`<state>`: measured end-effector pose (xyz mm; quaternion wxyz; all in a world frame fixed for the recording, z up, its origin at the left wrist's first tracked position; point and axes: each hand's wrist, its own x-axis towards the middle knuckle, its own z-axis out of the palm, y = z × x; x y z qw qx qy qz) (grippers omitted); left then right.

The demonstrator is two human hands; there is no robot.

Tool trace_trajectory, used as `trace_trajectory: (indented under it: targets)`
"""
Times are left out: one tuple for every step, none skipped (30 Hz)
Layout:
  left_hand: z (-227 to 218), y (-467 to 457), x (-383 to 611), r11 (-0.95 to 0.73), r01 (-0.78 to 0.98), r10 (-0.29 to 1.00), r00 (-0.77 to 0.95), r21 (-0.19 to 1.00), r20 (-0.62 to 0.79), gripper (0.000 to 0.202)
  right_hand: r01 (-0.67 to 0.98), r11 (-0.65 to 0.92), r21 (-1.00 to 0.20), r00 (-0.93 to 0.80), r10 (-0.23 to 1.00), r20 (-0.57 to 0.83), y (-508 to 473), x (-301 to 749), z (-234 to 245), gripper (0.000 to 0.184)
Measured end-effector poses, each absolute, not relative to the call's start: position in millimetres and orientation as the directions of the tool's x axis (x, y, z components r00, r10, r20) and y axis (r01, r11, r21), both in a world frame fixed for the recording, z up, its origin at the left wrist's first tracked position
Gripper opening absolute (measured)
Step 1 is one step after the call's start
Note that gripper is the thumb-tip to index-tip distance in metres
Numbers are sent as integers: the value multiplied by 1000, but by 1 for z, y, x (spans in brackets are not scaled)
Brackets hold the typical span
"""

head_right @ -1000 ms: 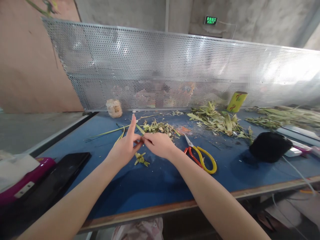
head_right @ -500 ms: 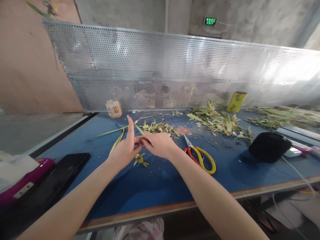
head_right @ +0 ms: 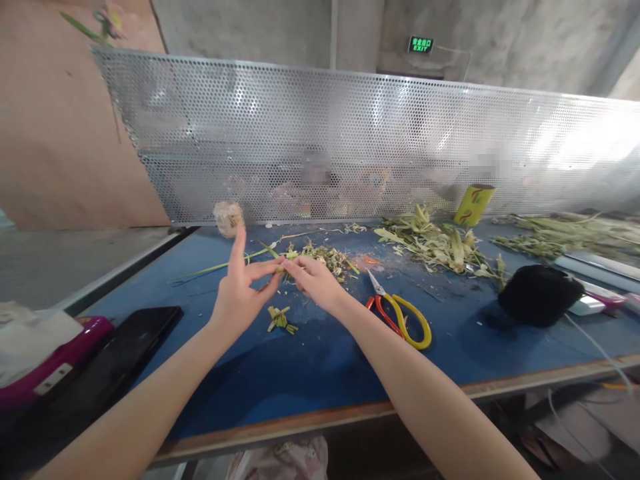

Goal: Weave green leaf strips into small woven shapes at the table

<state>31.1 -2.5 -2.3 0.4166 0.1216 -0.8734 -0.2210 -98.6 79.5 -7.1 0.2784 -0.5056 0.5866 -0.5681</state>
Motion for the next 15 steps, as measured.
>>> trace_trajectory:
  targets:
    - [-1,-2,32,865,-28,-420,-588,501,692,73,-225,-142,-964,-318,-924,210,80,-99,-7,28]
    - [0,-2,32,860,-23,-433,-561,509,706,70,-180,-123,-976,-288,-942,172,80,-99,-7,28]
    - [2,-1,33,858,-13,-436,-548,514,714,68,-141,-106,-984,-247,-959,139,80,-99,-7,29]
    - [2,-1,33,855,2,-432,-548,518,716,68,-103,-99,-990,-211,-970,119,80,-99,-7,30]
    - [3,-1,33,853,20,-424,-554,521,716,68,-63,-103,-993,-187,-976,113,81,-99,-7,31]
    - [3,-1,33,852,39,-415,-559,523,718,68,-19,-111,-994,-178,-978,113,81,-99,-6,31]
    - [3,-1,33,851,57,-406,-561,522,722,68,24,-120,-993,-178,-977,113,81,-99,-6,31]
    - [3,-1,32,851,73,-395,-563,519,726,68,64,-124,-990,-177,-978,111,81,-99,-6,32]
    - [3,-1,32,854,87,-382,-566,514,731,67,97,-125,-987,-170,-979,107,82,-100,-6,31]
    - [3,-1,32,857,98,-370,-568,506,735,65,121,-122,-985,-159,-982,102,82,-100,-5,30]
    - [4,0,32,860,105,-358,-573,499,738,63,137,-116,-984,-145,-985,96,83,-101,-6,29]
    - [4,0,32,864,108,-347,-579,491,738,61,147,-111,-983,-133,-987,91,83,-102,-6,27]
    - [4,0,32,868,108,-340,-584,485,738,60,153,-106,-982,-125,-988,87,83,-102,-6,26]
    - [4,1,32,871,106,-335,-586,480,737,59,157,-103,-982,-119,-989,84,83,-103,-6,26]
    - [4,1,32,873,104,-333,-589,477,737,58,157,-102,-982,-116,-990,84,84,-103,-6,25]
